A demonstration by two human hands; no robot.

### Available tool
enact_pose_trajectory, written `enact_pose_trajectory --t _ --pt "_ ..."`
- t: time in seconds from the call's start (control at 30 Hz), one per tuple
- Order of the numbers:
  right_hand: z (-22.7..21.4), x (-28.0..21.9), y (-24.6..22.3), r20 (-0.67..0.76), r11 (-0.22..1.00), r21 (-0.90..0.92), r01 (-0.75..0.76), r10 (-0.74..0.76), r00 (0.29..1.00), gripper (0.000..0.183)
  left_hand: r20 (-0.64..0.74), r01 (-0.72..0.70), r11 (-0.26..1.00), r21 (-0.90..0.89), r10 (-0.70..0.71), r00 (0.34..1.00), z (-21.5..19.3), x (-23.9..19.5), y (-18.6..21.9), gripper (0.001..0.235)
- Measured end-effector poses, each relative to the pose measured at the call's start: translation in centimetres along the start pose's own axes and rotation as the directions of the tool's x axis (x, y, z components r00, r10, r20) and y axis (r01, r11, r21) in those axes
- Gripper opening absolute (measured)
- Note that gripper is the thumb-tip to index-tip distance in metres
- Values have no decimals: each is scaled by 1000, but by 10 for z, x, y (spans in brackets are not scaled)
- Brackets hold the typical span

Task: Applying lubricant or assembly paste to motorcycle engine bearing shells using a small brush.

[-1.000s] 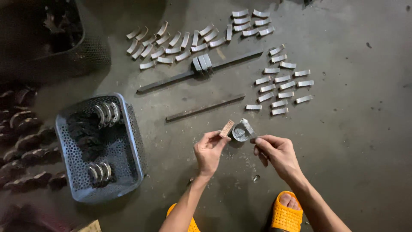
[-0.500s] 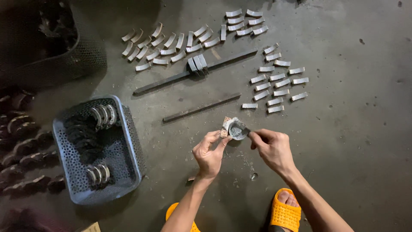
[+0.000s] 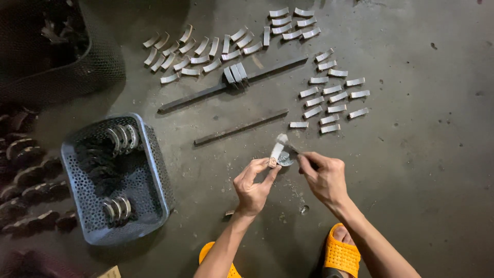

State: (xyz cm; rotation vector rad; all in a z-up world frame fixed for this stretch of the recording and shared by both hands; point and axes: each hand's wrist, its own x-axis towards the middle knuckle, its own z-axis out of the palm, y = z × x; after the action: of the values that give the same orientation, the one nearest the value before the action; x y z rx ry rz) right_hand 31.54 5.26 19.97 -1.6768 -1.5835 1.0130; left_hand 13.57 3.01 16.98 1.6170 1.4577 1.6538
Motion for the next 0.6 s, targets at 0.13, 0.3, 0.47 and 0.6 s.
enact_pose_trajectory --t 0.13,0.3,0.47,0.6 --pt "-11 8 20 -166 996 87 8 6 986 11 39 237 953 -189 -234 971 -5 -8 -8 21" --pt "-10 11 7 -182 958 284 -26 80 980 10 157 546 777 -312 -525 837 -9 -17 -35 22" --pt "9 19 -38 154 911 404 -81 20 988 16 535 747 214 -630 -577 617 2 8 -7 51" --pt "25 21 -25 216 911 401 -99 12 976 19 569 778 174 -604 -589 574 5 -10 -21 54"
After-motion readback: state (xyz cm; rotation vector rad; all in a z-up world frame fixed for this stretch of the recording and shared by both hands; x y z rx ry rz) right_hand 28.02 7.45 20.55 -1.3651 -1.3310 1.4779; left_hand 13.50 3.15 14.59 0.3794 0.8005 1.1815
